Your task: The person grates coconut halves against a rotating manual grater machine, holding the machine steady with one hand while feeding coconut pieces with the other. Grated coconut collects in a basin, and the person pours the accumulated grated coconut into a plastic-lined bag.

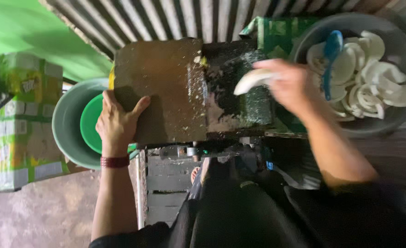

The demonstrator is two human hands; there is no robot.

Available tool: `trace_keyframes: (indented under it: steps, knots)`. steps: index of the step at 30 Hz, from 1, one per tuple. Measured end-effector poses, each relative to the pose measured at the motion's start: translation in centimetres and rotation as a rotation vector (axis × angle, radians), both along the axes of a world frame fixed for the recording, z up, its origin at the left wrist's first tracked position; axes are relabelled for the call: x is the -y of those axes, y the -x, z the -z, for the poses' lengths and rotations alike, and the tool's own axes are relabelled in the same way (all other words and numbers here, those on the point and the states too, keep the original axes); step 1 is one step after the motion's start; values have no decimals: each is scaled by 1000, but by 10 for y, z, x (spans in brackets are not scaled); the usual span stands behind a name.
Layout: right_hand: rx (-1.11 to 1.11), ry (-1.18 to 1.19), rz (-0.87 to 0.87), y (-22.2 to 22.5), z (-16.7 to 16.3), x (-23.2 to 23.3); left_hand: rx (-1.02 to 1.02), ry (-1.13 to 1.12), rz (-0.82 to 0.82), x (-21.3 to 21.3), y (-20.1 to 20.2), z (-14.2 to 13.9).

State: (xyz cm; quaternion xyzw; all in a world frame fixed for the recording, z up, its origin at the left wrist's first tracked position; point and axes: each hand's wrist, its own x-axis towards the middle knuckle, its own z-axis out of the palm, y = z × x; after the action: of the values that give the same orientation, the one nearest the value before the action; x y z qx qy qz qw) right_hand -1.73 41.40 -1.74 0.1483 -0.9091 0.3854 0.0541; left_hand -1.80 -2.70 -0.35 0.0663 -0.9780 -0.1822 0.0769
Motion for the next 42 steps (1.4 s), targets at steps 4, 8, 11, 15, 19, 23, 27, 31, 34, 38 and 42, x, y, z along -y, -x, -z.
trace_keyframes:
  steps: [4,8,11,15,19,23,27,31,34,38,42]
  knots:
    - [-312,-597,-175,26,2,82,-13,-2,-3,4,-3,4]
    - [-349,-831,-517,29,24,76,-69,4,7,6,-3,6]
    - [-56,-483,-345,40,40,71,-24,-18,2,7,-3,6]
    - [156,-468,-279,55,47,79,-12,-20,5,7,-2,4]
    - [54,-682,-314,50,42,86,-24,-18,15,7,-1,4]
    - [107,-894,-339,42,38,94,-12,-21,6,6,-2,5]
    - [-1,-776,-307,39,40,102,-39,-26,31,6,-1,5]
    - [-16,-805,-316,33,47,106,-42,-19,28,6,-1,5]
    - [-22,-853,-308,32,56,109,-47,-20,30,7,-1,6]
    - [-27,-883,-311,35,63,115,-27,-21,24,7,2,7]
    - [76,-929,-322,34,61,121,1,-28,13,8,2,5]
